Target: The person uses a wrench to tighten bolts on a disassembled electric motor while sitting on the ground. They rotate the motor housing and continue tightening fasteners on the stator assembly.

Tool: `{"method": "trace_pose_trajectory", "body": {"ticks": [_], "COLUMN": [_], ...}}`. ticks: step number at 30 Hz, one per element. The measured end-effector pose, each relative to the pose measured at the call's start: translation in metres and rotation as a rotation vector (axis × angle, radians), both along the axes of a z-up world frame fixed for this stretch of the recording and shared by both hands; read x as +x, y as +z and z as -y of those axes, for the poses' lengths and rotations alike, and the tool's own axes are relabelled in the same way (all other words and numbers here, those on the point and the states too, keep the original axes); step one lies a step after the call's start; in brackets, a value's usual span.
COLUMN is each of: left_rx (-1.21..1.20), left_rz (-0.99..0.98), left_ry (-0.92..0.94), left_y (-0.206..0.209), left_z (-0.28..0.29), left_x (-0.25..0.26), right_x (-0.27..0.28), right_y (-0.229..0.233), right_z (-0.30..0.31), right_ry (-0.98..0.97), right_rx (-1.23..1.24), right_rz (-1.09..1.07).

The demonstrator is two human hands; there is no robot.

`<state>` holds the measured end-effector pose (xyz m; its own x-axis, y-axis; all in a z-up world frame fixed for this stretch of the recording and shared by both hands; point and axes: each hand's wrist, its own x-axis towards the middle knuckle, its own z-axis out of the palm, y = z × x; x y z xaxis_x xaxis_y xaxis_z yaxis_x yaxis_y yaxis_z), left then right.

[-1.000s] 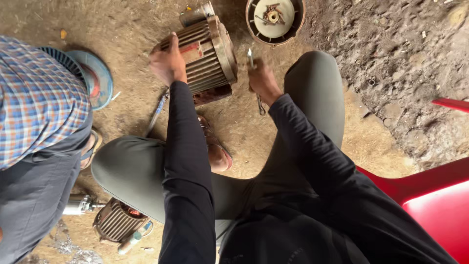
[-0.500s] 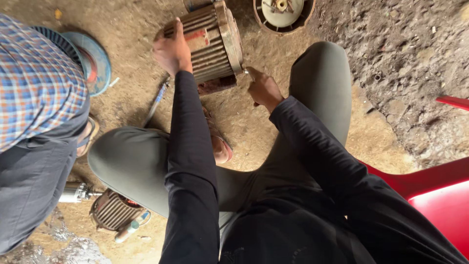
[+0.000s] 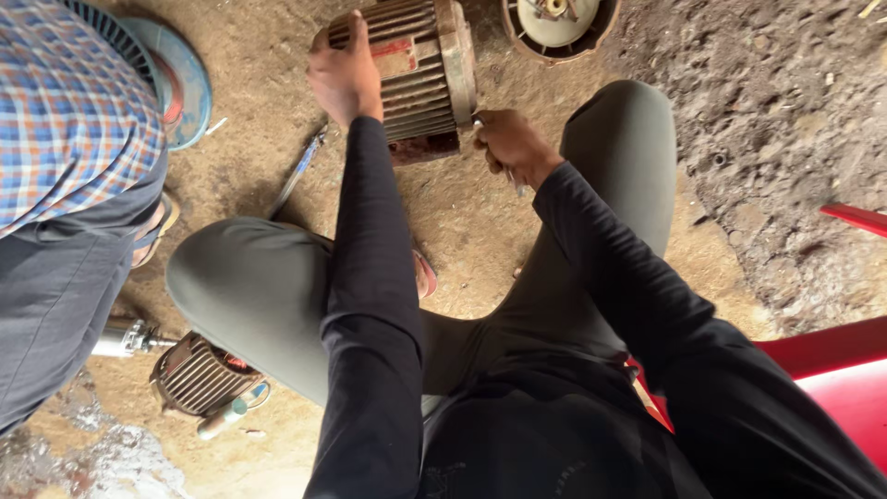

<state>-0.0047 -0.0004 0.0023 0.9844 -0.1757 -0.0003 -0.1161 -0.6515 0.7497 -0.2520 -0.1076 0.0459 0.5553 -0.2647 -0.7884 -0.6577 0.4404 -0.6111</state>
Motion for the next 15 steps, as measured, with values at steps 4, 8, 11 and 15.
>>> {"method": "trace_pose_trajectory", "body": {"ticks": [4,8,11,15], "left_rx": [0.130,0.060,0.039,0.010], "left_rz": [-0.086,-0.047,0.109,0.071], "left_ry": [0.051,0.034,0.034,0.054], "left_y": [0.011,0.016,0.009,0.001], "left_z": [0.003,0.011,0.004,0.000], "left_x": [-0.005,-0.008,-0.010,-0.016], "right_x": [-0.005,-0.003,0.001,-0.001], "right_y": [-0.001,-0.003,-0.016,-0.032], "right_z": [-0.015,-0.009,-0.020,-0.023], "right_ry": [0.147,-0.053,-0.112,-0.141], "right_rx": [-0.242,0.042,-0.041,0.060], "right_rz": [-0.044,-0.006,-0.119,0.079]}}
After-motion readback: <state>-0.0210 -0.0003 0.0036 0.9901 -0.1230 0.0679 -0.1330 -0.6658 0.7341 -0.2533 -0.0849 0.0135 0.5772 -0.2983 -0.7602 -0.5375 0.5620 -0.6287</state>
